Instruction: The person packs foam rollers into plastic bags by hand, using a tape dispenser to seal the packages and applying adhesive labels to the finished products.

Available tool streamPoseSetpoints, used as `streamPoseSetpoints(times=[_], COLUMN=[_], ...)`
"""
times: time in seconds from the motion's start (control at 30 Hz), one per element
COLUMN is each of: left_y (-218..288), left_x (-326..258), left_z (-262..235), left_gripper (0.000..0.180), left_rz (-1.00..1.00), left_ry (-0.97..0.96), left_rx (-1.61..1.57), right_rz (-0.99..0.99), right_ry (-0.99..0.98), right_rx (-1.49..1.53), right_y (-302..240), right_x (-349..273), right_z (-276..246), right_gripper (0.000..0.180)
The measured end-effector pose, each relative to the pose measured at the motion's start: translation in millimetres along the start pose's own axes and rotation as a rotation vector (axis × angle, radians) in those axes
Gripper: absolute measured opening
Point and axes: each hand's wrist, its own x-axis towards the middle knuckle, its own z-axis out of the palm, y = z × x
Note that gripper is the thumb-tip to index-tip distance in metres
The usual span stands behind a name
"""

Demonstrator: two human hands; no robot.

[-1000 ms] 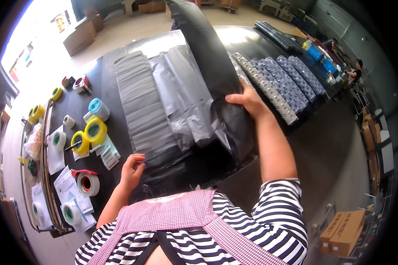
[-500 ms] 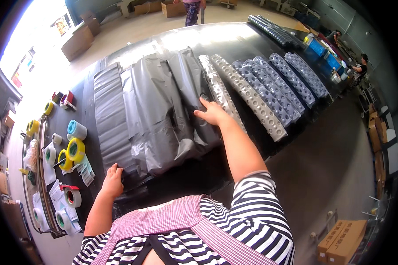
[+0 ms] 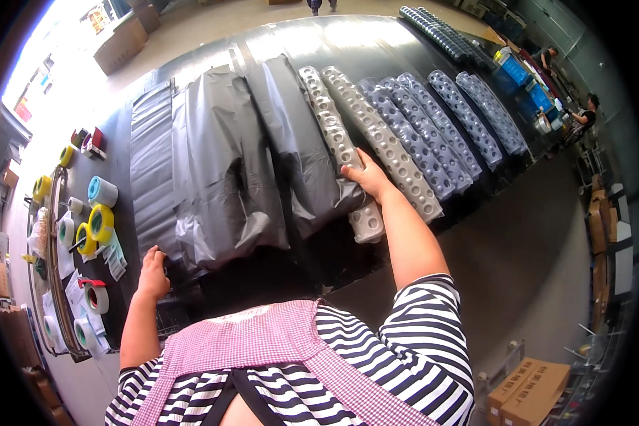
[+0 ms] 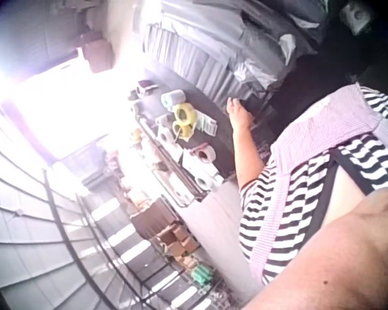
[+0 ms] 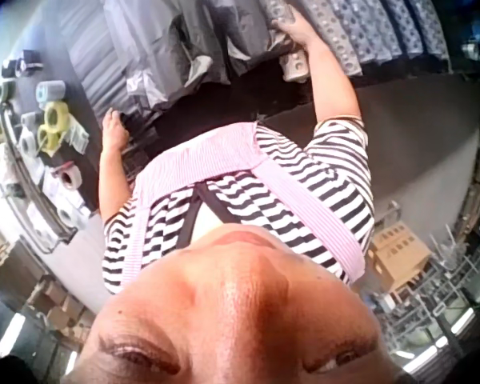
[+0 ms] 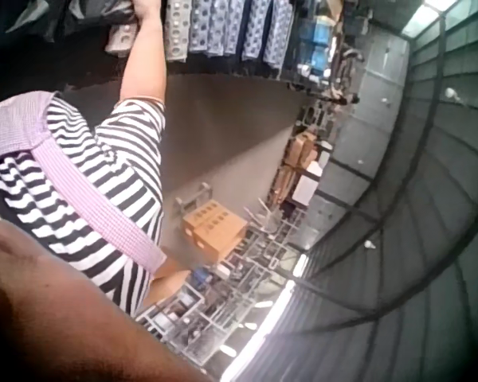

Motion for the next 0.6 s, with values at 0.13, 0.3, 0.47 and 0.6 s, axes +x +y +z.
streamPoseSetpoints(times=[0.13,0.3,0.47,0.6], left_y=[1,7,9,5], left_x=[1,-2,0,1], left_z=[1,-4,-1,3], left_gripper=[0.060,0.059,0.058,0.058], left_rz=[-0.039,-0.069,-0.064,-0.043], left_ry=[-0.015,-0.039,-0.041,-0.024], left_rx=[-0.023,-0.062,-0.048,-0.024], right_rz=[0.183,0.296,0.214,0.139], right_ry=[-0.068,-0.290,-0.436,-0.462], right_rx=[0.496,1.078,1.464,1.299], right_y=[29,78,84,67], right_x=[-15,-86,-127,-127], right_z=[-18,-11,20,20], right_gripper=[0.067,0.060,0.056,0.056])
